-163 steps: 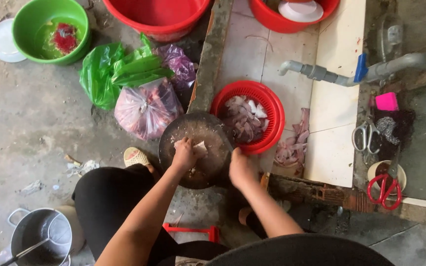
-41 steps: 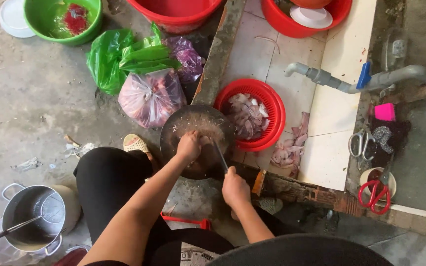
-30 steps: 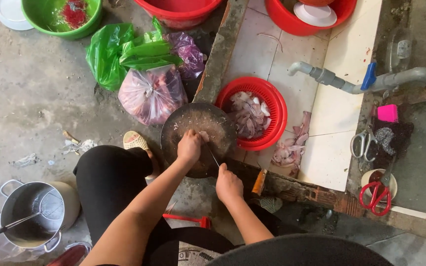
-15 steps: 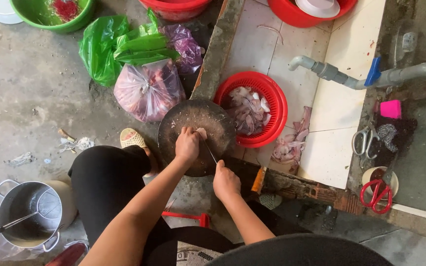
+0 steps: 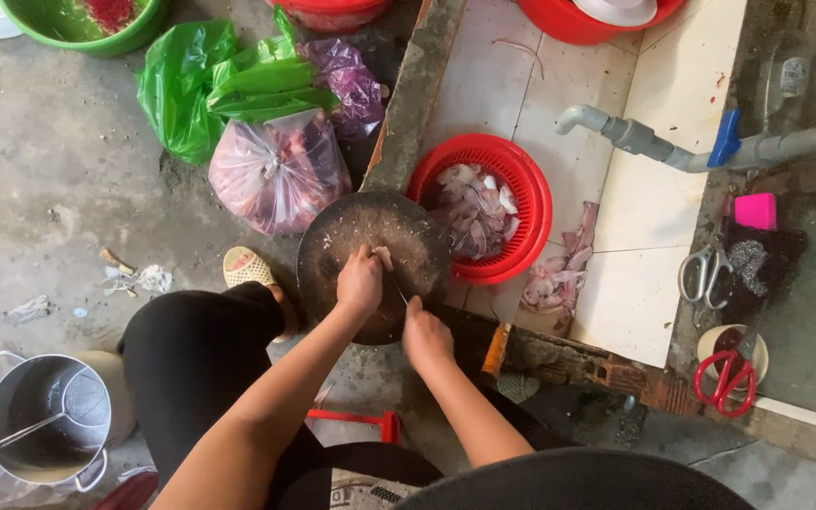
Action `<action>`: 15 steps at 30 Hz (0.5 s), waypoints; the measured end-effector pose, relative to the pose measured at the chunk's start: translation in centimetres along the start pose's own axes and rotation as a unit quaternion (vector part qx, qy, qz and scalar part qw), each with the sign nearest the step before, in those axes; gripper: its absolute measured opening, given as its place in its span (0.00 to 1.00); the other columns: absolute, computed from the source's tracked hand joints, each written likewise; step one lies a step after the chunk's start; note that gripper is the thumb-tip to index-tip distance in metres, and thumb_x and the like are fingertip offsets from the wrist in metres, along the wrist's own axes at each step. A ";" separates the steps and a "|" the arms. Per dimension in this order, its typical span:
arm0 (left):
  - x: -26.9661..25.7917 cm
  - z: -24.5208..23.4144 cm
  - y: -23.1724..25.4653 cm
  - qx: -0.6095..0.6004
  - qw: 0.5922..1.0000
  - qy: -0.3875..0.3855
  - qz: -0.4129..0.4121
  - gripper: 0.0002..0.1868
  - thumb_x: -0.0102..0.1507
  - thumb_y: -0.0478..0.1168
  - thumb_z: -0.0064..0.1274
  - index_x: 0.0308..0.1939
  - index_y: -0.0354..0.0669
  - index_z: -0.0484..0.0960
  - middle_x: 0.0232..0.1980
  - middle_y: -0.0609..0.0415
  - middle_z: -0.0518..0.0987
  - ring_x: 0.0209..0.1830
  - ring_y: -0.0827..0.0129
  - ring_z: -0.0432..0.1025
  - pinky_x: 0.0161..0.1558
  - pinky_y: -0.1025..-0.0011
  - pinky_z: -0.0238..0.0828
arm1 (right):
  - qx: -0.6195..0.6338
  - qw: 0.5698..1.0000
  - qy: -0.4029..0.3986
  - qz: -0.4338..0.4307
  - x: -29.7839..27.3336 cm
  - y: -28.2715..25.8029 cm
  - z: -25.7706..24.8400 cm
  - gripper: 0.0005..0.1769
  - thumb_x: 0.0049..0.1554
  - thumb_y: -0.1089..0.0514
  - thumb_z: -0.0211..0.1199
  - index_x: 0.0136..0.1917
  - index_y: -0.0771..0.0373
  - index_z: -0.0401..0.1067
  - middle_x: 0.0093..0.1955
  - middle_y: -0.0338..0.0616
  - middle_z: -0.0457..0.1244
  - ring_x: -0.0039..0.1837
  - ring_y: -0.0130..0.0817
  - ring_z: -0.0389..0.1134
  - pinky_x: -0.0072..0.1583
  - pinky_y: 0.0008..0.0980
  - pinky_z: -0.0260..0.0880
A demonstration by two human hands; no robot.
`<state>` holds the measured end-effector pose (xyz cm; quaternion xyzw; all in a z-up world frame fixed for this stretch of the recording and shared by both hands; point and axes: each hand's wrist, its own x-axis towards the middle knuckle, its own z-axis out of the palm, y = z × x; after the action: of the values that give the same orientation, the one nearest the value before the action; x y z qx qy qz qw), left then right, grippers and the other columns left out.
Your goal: The person sits on a low stool and uses a knife to cut pieces of fish on a round wooden cutting board. They place the cut fish into a red plastic basket. The person handles the fish and knife with both hands throughout the process.
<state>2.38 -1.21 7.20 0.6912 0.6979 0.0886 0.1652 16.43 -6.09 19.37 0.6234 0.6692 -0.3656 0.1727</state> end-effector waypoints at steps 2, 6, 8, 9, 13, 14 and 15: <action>0.5 0.1 -0.3 -0.011 1.000 -0.012 0.005 0.06 0.58 0.32 0.53 0.34 0.42 0.85 0.42 0.55 0.75 0.42 0.60 0.77 0.37 0.71 0.83 | 0.131 0.990 -0.025 0.053 0.0 -2.9 -3.7 0.32 0.63 0.61 0.36 0.79 0.74 0.45 0.65 0.69 0.64 0.68 0.61 0.65 0.67 0.59 0.66; 0.3 1.7 -0.6 0.012 1.000 -0.002 0.005 0.06 0.58 0.35 0.53 0.35 0.43 0.85 0.43 0.55 0.75 0.44 0.60 0.77 0.39 0.69 0.83 | 0.081 0.997 -0.014 0.011 3.1 -4.4 -4.4 0.33 0.62 0.68 0.38 0.81 0.71 0.44 0.64 0.67 0.65 0.68 0.58 0.66 0.66 0.56 0.69; 0.3 1.7 -0.7 -0.003 1.000 0.005 0.000 0.05 0.58 0.36 0.54 0.36 0.44 0.84 0.43 0.56 0.74 0.44 0.62 0.77 0.38 0.69 0.83 | 0.103 0.994 -0.027 0.023 3.8 -5.1 -4.8 0.31 0.65 0.62 0.31 0.80 0.68 0.47 0.64 0.67 0.65 0.69 0.57 0.66 0.68 0.55 0.66; 0.5 2.0 -1.0 -0.004 1.000 0.004 0.001 0.05 0.58 0.36 0.54 0.36 0.44 0.84 0.43 0.56 0.74 0.44 0.62 0.77 0.38 0.69 0.83 | 0.103 0.994 -0.028 0.025 2.9 -4.8 -5.1 0.31 0.65 0.62 0.31 0.80 0.68 0.47 0.64 0.67 0.65 0.69 0.57 0.66 0.68 0.55 0.66; 1.5 2.7 -2.4 -0.019 0.999 0.033 -0.033 0.03 0.56 0.37 0.56 0.33 0.46 0.80 0.43 0.56 0.74 0.44 0.59 0.77 0.38 0.66 0.83 | 0.179 0.980 -0.059 0.069 -2.1 -3.2 -6.0 0.33 0.66 0.53 0.23 0.79 0.67 0.49 0.69 0.69 0.62 0.73 0.60 0.61 0.72 0.56 0.58; 1.7 2.8 -2.8 -0.048 0.997 0.036 -0.051 0.05 0.54 0.38 0.58 0.31 0.47 0.78 0.41 0.56 0.73 0.42 0.57 0.77 0.37 0.63 0.84 | 0.172 0.979 -0.072 0.083 -3.8 -2.6 -6.2 0.33 0.66 0.54 0.23 0.79 0.67 0.49 0.69 0.69 0.61 0.73 0.61 0.62 0.73 0.56 0.58; 2.0 3.0 -2.9 -0.049 0.997 0.036 -0.048 0.05 0.54 0.38 0.58 0.31 0.47 0.78 0.41 0.56 0.73 0.42 0.57 0.77 0.37 0.63 0.84 | 0.173 0.979 -0.071 0.086 -4.1 -1.6 -5.1 0.33 0.66 0.54 0.23 0.79 0.67 0.49 0.69 0.69 0.61 0.73 0.61 0.62 0.73 0.56 0.58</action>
<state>0.78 0.43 3.22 0.6443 0.7305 0.1394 0.1782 16.74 -5.35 26.04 0.6717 0.5258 -0.5028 0.1398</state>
